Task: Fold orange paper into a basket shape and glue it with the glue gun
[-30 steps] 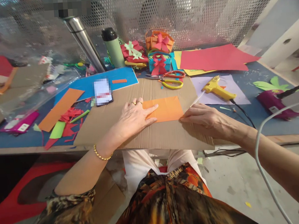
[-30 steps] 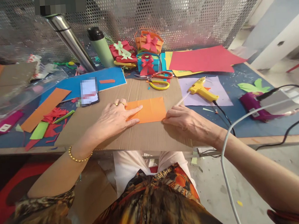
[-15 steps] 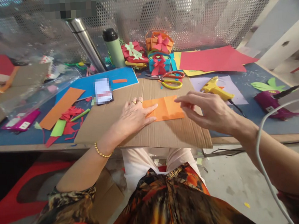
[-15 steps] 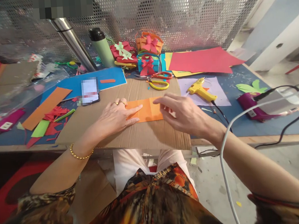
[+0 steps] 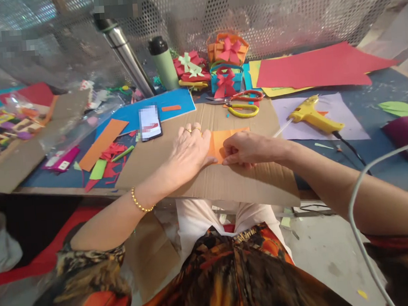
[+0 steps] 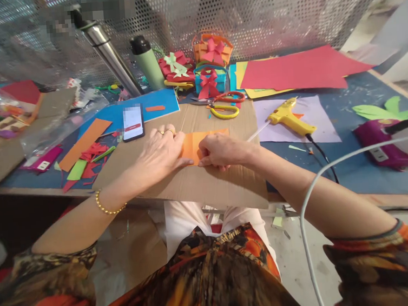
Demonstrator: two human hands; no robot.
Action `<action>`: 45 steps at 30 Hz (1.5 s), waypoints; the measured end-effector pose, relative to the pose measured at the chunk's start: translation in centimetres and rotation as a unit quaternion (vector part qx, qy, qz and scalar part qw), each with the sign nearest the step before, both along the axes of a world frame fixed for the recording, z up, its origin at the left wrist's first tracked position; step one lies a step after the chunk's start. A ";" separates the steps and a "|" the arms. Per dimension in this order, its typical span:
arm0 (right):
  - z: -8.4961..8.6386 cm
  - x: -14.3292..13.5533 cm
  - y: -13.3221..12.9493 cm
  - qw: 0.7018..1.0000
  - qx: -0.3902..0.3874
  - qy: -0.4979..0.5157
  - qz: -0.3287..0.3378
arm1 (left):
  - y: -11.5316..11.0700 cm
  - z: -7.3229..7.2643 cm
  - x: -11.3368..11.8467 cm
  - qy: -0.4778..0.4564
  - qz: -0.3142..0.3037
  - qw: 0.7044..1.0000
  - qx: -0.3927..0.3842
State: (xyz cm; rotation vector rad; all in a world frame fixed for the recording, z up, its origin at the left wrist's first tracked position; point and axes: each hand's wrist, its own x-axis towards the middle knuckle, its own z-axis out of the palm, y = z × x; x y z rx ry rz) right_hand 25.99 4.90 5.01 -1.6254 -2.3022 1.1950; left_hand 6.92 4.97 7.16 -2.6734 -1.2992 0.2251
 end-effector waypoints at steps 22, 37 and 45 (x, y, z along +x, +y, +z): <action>-0.2 0.1 -0.4 0.992 0.105 -0.060 0.043 | 2.2 0.4 0.8 -0.038 0.132 0.951 -0.276; -0.8 0.3 -0.4 0.988 0.130 -0.085 0.024 | 2.1 -0.1 -0.9 -0.085 0.133 0.947 -0.281; -1.4 0.5 -0.1 0.989 0.123 -0.082 0.022 | 2.5 -0.7 -3.3 -0.094 0.114 0.952 -0.268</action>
